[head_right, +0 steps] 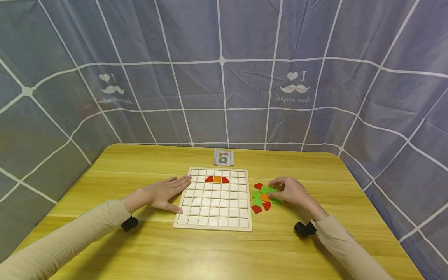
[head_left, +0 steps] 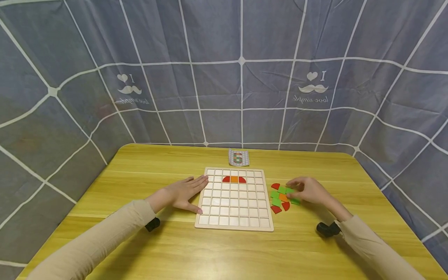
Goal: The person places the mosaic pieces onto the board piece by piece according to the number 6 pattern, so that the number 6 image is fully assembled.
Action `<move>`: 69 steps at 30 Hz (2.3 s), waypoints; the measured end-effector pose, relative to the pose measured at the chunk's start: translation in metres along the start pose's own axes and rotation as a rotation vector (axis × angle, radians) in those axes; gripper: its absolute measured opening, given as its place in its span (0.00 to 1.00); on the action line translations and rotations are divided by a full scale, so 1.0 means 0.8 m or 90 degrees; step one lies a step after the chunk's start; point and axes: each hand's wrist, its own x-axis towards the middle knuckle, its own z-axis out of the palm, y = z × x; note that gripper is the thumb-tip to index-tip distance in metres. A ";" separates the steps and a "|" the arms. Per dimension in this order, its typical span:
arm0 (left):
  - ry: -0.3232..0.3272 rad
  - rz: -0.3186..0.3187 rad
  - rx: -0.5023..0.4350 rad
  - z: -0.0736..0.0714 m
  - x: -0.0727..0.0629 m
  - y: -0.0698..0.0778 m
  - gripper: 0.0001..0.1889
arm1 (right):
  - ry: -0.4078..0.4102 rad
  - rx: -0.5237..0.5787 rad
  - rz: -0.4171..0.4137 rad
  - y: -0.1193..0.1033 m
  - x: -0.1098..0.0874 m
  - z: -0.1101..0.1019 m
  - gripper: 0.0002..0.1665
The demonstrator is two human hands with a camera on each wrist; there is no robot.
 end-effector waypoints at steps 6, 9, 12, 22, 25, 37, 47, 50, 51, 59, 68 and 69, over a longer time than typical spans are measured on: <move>0.001 0.001 0.000 0.000 -0.001 0.000 0.57 | -0.012 0.000 0.011 0.001 -0.003 0.002 0.27; 0.002 0.000 -0.001 0.000 -0.001 0.000 0.57 | -0.013 0.004 0.019 0.001 -0.003 0.002 0.27; 0.001 0.000 -0.004 0.001 -0.001 -0.001 0.57 | -0.015 0.006 0.024 0.001 -0.004 0.001 0.26; -0.011 -0.008 -0.010 0.001 -0.003 0.000 0.57 | -0.026 -0.016 0.066 -0.001 -0.007 -0.001 0.25; -0.013 -0.013 -0.009 0.001 -0.003 0.001 0.57 | -0.030 -0.024 0.071 0.000 -0.007 -0.003 0.24; -0.011 -0.010 -0.009 -0.001 -0.004 0.000 0.57 | -0.028 -0.004 0.067 -0.005 -0.003 -0.004 0.21; -0.008 -0.003 -0.008 -0.005 -0.002 0.002 0.57 | -0.043 0.006 0.048 0.000 -0.002 -0.008 0.19; -0.009 -0.005 -0.005 -0.005 -0.001 0.002 0.56 | -0.038 0.002 0.046 0.001 -0.002 -0.008 0.18; -0.009 -0.004 -0.004 -0.005 -0.001 0.001 0.56 | -0.036 -0.001 0.045 0.001 -0.002 -0.008 0.18; -0.016 -0.008 0.004 -0.004 0.001 -0.001 0.57 | 0.000 -0.015 0.040 0.000 -0.001 -0.007 0.17; -0.024 -0.009 0.009 -0.004 0.002 -0.001 0.57 | 0.066 -0.029 0.022 -0.009 0.003 -0.010 0.17; -0.025 -0.011 0.010 -0.004 0.002 -0.001 0.57 | 0.073 -0.029 0.021 -0.012 0.004 -0.010 0.17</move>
